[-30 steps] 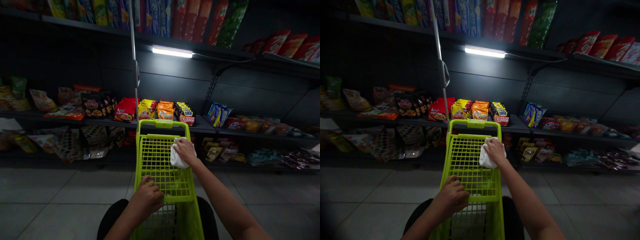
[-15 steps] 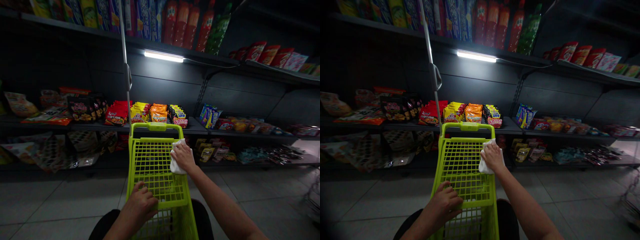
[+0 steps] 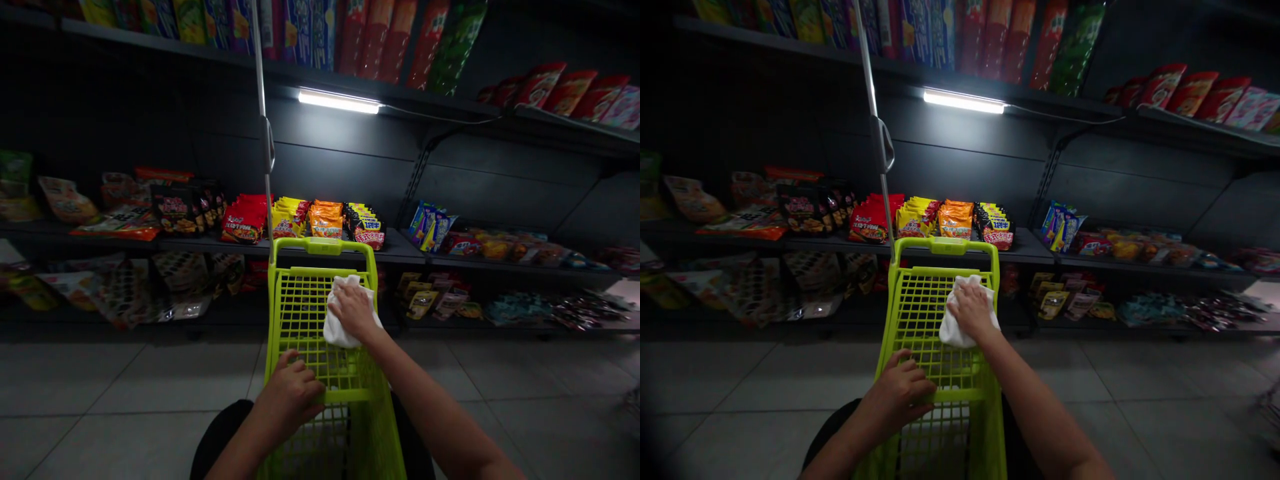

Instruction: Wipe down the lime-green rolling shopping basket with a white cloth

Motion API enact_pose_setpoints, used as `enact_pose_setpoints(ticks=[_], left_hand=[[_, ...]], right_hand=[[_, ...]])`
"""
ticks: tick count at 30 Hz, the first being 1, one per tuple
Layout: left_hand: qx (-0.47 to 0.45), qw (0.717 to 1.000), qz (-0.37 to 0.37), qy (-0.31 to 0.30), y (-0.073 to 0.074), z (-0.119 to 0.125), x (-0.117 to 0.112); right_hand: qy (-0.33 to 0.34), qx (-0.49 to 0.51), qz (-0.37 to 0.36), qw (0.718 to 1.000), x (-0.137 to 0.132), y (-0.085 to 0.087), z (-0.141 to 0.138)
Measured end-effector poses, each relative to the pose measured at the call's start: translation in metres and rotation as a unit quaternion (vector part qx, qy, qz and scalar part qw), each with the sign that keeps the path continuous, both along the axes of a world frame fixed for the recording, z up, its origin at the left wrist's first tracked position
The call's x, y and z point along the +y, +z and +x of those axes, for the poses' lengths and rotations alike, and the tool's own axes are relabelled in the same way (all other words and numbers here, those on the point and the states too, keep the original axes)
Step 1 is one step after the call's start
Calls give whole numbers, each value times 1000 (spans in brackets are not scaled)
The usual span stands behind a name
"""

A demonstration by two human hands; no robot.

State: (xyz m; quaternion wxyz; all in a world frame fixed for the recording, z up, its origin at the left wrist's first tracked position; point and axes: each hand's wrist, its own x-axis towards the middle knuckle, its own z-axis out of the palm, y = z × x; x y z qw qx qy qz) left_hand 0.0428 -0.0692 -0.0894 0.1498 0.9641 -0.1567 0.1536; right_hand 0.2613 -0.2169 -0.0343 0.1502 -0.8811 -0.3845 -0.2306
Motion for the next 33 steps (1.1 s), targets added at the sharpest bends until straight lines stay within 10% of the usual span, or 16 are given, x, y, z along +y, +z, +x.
enact_pose_setpoints(ticks=[4,10,17,24,33], left_hand=[[5,1000,11,-3,6,-1,-2],[-1,1000,9,-2,6,-2,-1],[0,1000,12,-4,6,-1,0],[15,1000,-4,-4,11,-3,-1],[7,1000,16,-9,8,-3,0]], right_hand=[[-26,14,-32,999,12,-8,1],[-63,81,136,985,35,12,14],[2,-10,-17,1000,50,-7,-15],[-20,108,113,988,61,17,8],[24,53,37,998,69,-1,-6]])
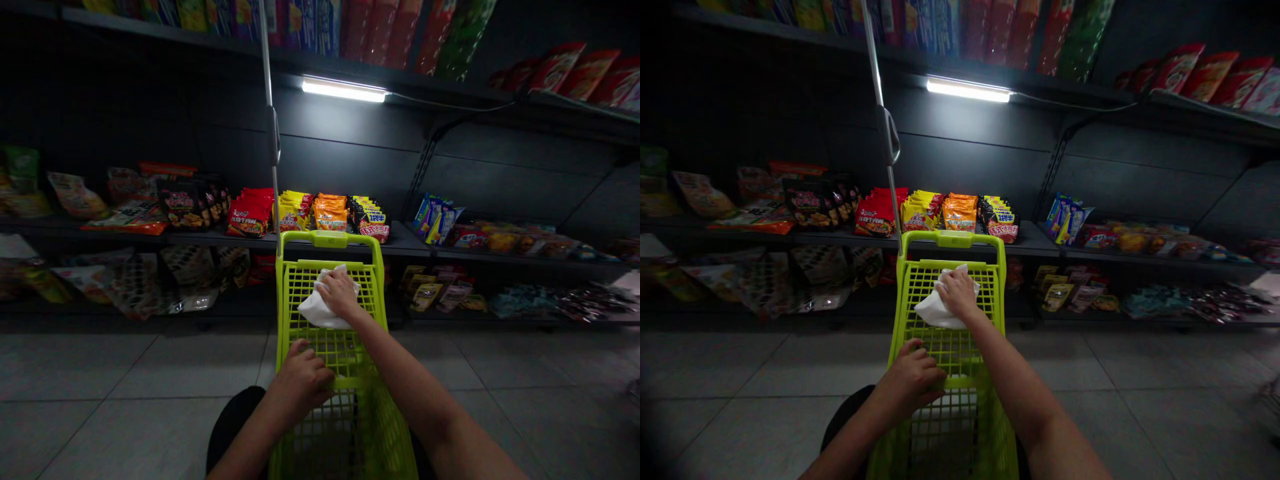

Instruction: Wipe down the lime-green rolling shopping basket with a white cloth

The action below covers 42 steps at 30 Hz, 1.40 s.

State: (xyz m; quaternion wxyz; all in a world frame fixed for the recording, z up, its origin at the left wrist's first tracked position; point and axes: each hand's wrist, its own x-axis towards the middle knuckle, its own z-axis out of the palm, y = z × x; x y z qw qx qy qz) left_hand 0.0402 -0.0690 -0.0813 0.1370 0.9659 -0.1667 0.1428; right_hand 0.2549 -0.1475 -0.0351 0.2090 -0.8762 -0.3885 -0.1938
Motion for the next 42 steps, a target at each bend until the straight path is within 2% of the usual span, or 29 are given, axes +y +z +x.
enact_pose_setpoints(ticks=[2,4,7,10,12,15,18,20,22,28,32,35,37,40,42], left_hand=[[-4,1000,-2,1,-1,-1,1],[-6,1000,-5,-1,-2,-1,1],[-11,1000,3,-6,-1,-1,2],[-12,1000,18,-1,0,-1,2],[-12,1000,17,1,-1,-1,3],[-14,1000,11,-5,-6,-1,4],[-13,1000,10,-10,-11,1,5],[-8,1000,11,-8,-11,2,5],[1,1000,17,-6,-8,1,4],[20,1000,24,-3,-1,-1,3],[11,1000,21,-5,-7,1,5],[6,999,34,-2,-10,2,5],[1,999,34,-3,-10,0,5],[-3,1000,30,-5,-7,-3,4],[-1,999,34,-2,-6,-4,5]], right_hand=[[-23,32,53,998,3,3,6],[-13,21,84,996,6,3,6],[35,-31,28,999,12,-4,-6],[40,-32,-27,998,17,-11,-10],[31,-6,-24,999,20,-8,-4],[2,42,19,999,26,4,5],[47,10,21,999,29,10,-2],[77,-31,-16,996,32,7,-13],[68,-44,-43,996,35,2,-18],[23,46,-20,998,50,8,-1],[81,-23,-28,996,54,4,-15],[85,-49,-37,995,57,-3,-25],[74,-16,-23,997,60,-3,-20],[44,68,43,996,62,4,-7],[54,83,70,993,58,7,-7]])
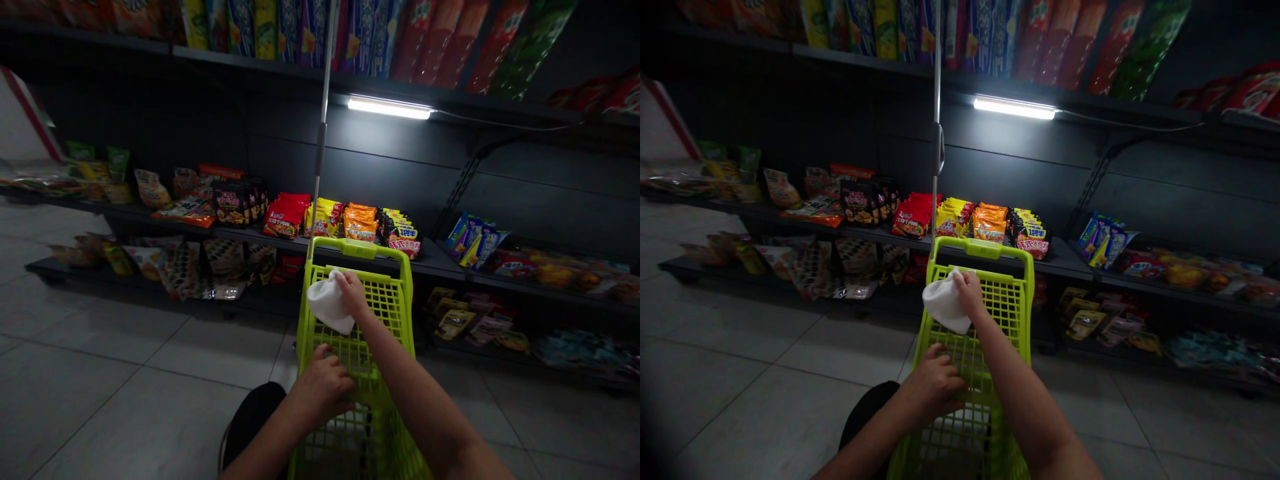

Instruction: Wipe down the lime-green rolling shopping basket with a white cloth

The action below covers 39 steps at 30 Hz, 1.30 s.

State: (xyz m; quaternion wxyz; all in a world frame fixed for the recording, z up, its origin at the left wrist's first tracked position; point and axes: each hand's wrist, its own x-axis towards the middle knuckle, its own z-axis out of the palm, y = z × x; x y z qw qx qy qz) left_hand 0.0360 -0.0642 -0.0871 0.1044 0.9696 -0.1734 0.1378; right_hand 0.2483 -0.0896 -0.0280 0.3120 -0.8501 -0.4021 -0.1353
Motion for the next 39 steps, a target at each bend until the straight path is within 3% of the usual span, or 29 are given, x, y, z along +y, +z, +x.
enact_pose_setpoints(ticks=[4,6,10,13,18,24,33,36,39], left_hand=[[-10,1000,13,3,-1,3,0],[-14,1000,22,1,-1,4,-1],[-17,1000,23,1,3,4,-2],[-18,1000,13,5,5,1,-2],[-25,1000,8,0,0,2,0],[-48,999,20,0,-2,8,-2],[-33,999,17,9,3,4,-5],[-35,999,6,14,8,-1,-7],[-36,999,-2,19,11,-5,-8]], right_hand=[[66,-101,-75,990,-13,-7,-28],[47,-127,-107,985,-12,-12,-39],[-2,-61,-82,995,-4,-11,-29],[8,5,-34,999,-10,-5,-21],[92,-81,-101,987,-35,-15,-53],[54,-102,-143,983,-33,-31,-70],[7,-98,-162,982,-12,-7,-55],[32,-56,-137,988,-28,-10,-54],[120,-55,-137,982,-71,-19,-62]])
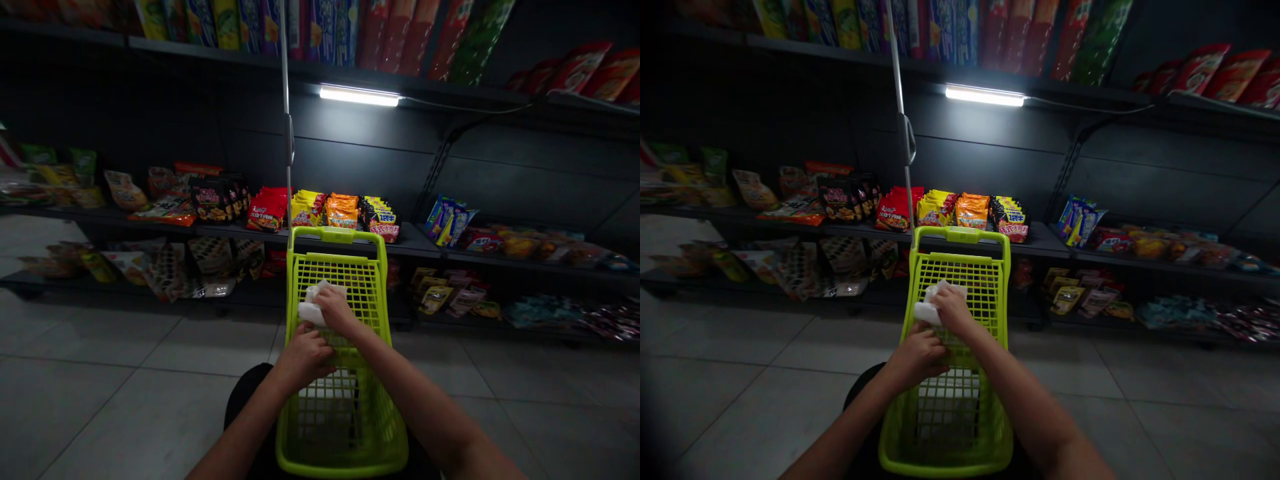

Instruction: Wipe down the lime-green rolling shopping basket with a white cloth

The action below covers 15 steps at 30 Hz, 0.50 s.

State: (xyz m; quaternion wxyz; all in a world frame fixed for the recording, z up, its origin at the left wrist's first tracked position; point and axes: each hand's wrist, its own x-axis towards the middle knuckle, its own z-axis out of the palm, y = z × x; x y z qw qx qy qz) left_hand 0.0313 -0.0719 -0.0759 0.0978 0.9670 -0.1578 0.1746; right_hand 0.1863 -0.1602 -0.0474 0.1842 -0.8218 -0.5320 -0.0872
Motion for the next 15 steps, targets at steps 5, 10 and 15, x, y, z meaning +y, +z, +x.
enact_pose_setpoints(ticks=[5,10,15], left_hand=[[-10,1000,-4,-5,0,-1,2],[-15,1000,-14,-10,-5,1,3],[-14,1000,-13,-9,-9,2,3]], right_hand=[[108,84,-102,985,-101,17,5],[-54,-19,-62,996,-120,64,31],[-57,-71,-11,996,-51,41,22]])
